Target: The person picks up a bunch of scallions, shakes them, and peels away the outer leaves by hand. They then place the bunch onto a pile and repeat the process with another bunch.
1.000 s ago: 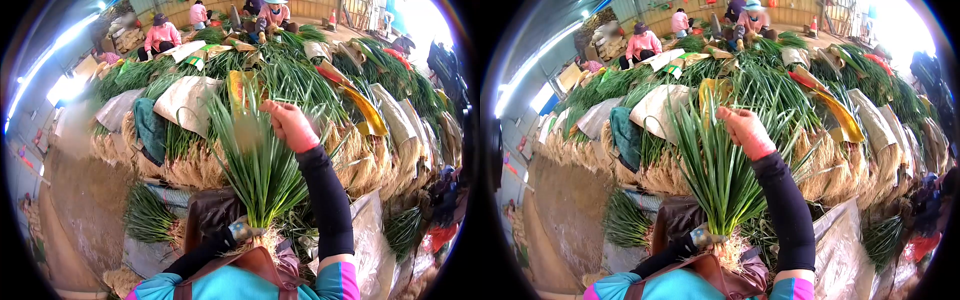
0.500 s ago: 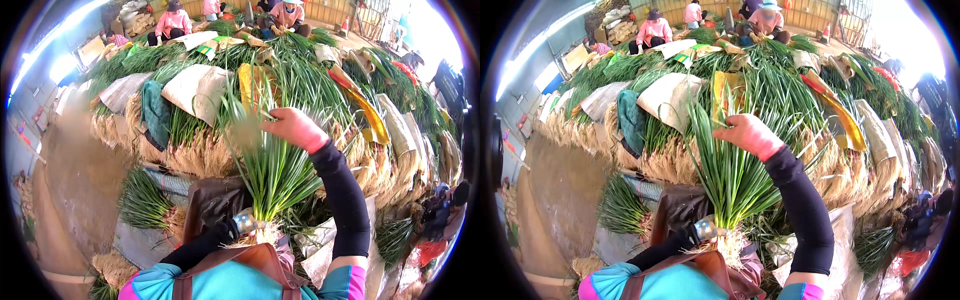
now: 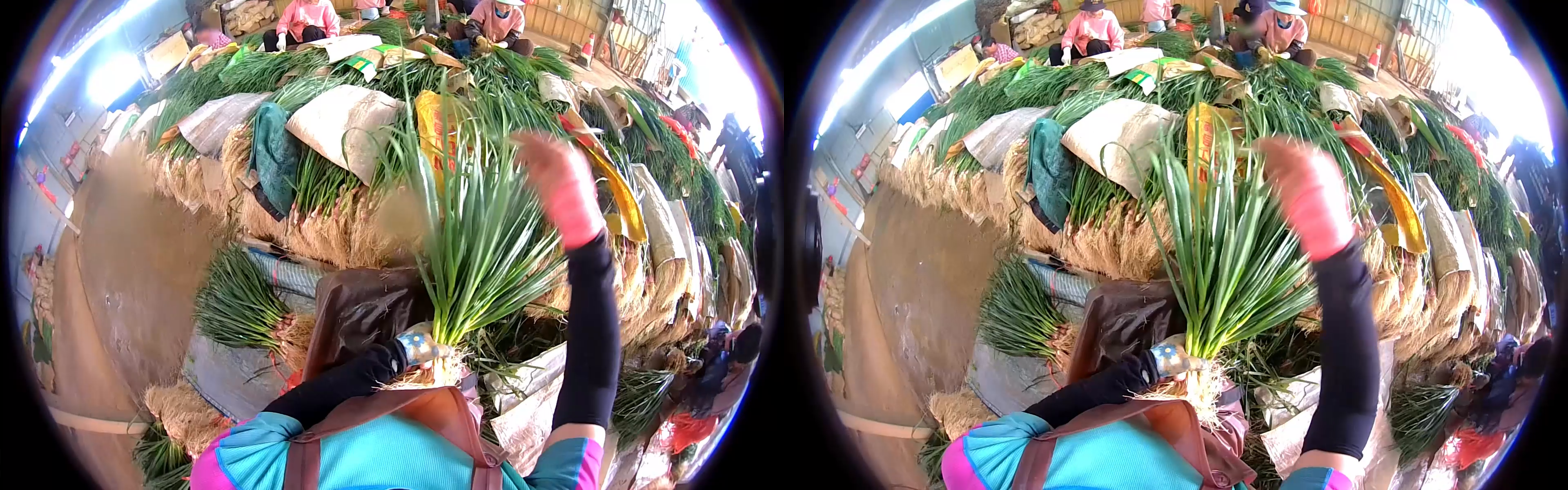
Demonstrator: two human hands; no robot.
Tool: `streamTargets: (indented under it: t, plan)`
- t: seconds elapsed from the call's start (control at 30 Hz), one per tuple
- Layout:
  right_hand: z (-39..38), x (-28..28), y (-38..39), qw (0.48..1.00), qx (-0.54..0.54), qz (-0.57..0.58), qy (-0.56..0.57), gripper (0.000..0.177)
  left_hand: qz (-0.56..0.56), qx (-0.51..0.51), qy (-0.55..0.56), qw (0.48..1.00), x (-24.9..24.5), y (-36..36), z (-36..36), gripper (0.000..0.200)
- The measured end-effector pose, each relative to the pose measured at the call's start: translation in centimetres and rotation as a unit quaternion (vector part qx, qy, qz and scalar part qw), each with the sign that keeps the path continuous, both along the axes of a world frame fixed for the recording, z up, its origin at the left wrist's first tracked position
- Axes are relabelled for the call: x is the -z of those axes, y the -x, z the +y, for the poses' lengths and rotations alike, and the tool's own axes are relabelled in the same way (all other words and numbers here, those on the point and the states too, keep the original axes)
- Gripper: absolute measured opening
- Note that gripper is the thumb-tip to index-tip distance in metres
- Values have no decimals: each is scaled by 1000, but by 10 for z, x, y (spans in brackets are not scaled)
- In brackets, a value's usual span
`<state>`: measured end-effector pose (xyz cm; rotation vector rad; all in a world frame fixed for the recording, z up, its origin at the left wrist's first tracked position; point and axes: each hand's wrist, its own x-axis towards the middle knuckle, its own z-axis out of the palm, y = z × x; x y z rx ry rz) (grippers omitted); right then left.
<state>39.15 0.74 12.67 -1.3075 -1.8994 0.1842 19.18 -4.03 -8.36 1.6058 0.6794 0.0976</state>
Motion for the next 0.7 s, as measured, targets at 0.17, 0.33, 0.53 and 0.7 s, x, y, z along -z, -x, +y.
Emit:
streamTargets:
  t: [0.17,0.33,0.53,0.7]
  plan:
    - [-24,58,88,921,120,-317,193,26,53,5,-57,997,-16,-6,-7,46]
    - [-2,80,76,986,74,-140,-55,22,74,-23,-29,997,15,-6,-7,43]
    - [56,-64,-3,974,183,104,80,21,44,41,-107,992,8,-2,-3,53]
    - [82,-99,-61,832,382,-345,-207,17,-77,59,-61,993,29,9,10,48]
